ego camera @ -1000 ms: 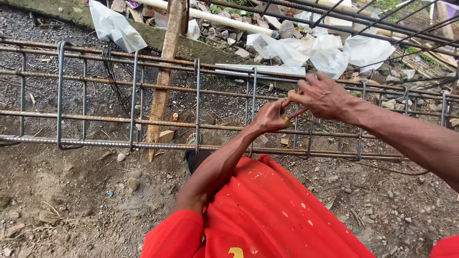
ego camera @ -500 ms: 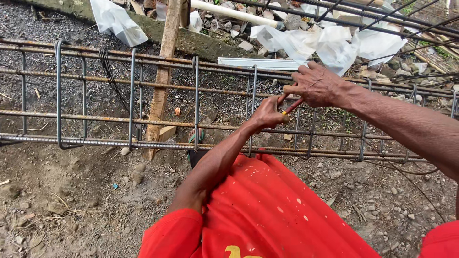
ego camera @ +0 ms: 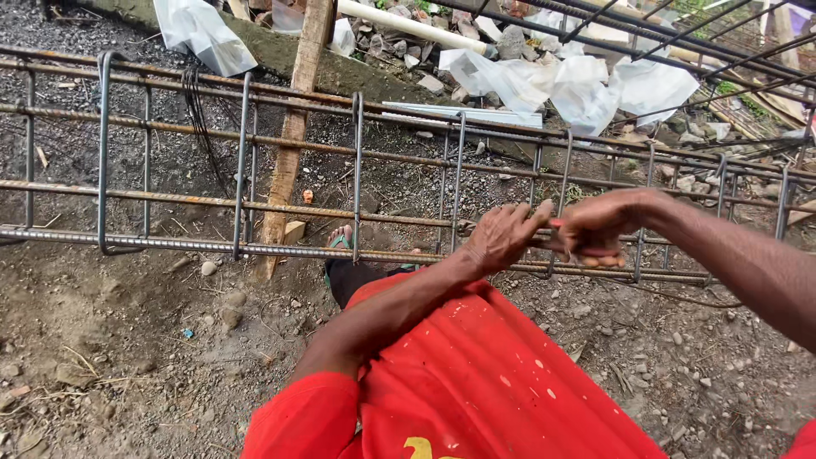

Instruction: The person uses pliers to twist wire ties around the intersections of a rebar grid. They repeatedly grab wire ends, clamp them with the pliers, and twist the wire to secure the rebar structure.

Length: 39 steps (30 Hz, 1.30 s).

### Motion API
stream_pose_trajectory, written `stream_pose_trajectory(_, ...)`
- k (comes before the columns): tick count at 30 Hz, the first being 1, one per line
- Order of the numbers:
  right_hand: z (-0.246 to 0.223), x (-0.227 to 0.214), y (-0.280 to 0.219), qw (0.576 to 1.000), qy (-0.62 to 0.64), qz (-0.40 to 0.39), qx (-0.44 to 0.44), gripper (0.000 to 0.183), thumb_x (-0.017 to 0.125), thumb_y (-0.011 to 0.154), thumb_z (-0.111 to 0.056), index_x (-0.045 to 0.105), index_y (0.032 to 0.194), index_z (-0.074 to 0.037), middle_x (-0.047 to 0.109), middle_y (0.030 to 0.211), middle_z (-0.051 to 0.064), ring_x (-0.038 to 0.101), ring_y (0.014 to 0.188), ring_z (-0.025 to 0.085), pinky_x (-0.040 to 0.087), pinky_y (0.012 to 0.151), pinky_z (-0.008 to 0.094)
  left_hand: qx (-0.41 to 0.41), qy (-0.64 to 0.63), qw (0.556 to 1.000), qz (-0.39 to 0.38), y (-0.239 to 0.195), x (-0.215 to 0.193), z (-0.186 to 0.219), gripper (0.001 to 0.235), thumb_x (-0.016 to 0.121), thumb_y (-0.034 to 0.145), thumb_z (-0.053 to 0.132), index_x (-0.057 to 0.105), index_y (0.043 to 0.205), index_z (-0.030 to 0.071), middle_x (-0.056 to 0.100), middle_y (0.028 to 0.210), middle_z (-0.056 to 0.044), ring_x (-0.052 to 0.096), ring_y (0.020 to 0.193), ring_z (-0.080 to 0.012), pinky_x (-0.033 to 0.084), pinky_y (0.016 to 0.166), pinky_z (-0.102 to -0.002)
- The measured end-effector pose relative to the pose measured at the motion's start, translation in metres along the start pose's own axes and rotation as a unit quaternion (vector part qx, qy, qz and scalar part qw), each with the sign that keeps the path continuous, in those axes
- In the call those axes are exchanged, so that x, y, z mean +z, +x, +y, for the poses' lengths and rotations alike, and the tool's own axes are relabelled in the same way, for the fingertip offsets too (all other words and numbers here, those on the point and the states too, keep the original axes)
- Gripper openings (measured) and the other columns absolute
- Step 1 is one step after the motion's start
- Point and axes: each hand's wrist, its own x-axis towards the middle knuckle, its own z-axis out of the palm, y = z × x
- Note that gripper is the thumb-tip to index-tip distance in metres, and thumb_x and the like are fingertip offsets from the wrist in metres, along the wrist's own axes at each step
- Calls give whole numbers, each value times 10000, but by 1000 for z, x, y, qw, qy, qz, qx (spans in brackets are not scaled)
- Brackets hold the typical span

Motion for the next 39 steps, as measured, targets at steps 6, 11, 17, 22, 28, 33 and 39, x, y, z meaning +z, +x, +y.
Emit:
stream_pose_trajectory(6, -21, 34, -50, 997, 36, 20, -70, 470, 588, 904, -125, 512, 1312, 95, 713, 752, 248, 703, 498, 283, 630, 425, 368, 50, -49, 997, -18, 1, 15, -16, 344, 510, 873, 56, 447, 1207, 114, 550, 828, -92, 675, 692, -306, 584, 603, -442)
stream_pose_trajectory(11, -7, 34, -33, 995, -11, 74, -61, 522, 533, 903, -53, 425, 1405, 37, 718, 799, 275, 725, 550, 327, 650, 466, 424, 42, -12, 999, -5, -4, 27, -16, 356, 567, 910, 186, 448, 1243, 146, 544, 858, -54, 653, 713, -244, 575, 641, -382)
stream_pose_trajectory(17, -24, 58, -38, 990, 22, 129, -54, 290, 575, 833, -13, 586, 1112, 67, 669, 642, 264, 714, 535, 352, 632, 542, 437, 46, 7, 995, 84, -16, 34, -15, 588, 626, 902, 329, 428, 1433, 174, 512, 930, -52, 639, 802, -273, 589, 730, -432)
stream_pose_trajectory(22, -18, 47, -13, 987, -14, 146, -61, 176, 572, 818, -27, 588, 984, 32, 632, 567, 177, 672, 466, 268, 606, 635, 410, 54, -12, 983, 173, -21, 30, -16, 731, 690, 795, 258, 441, 1480, 193, 479, 935, -65, 601, 803, -303, 573, 720, -461)
stream_pose_trajectory(28, -29, 74, -37, 988, -47, 140, -37, 311, 573, 821, -57, 579, 1117, 37, 612, 604, 166, 662, 580, 297, 561, 737, 432, 66, -22, 976, 205, -33, 41, -23, 745, 689, 820, 285, 426, 1517, 266, 499, 954, -44, 596, 777, -262, 553, 687, -409)
stream_pose_trajectory(33, 6, 42, -9, 985, -15, 163, -49, 319, 561, 799, -35, 583, 1099, 73, 688, 689, 246, 777, 730, 351, 574, 893, 517, 60, -54, 984, 158, -26, 29, -13, 846, 667, 782, 192, 359, 1566, 272, 521, 955, -62, 647, 806, -294, 561, 701, -420)
stream_pose_trajectory(39, -24, 62, -35, 988, 45, 138, -57, 502, 600, 824, 16, 528, 1314, 97, 741, 852, 340, 743, 636, 396, 643, 554, 474, 58, -24, 987, 150, -15, 28, -15, 710, 706, 716, 221, 493, 1393, 193, 520, 876, -45, 657, 719, -295, 579, 663, -431)
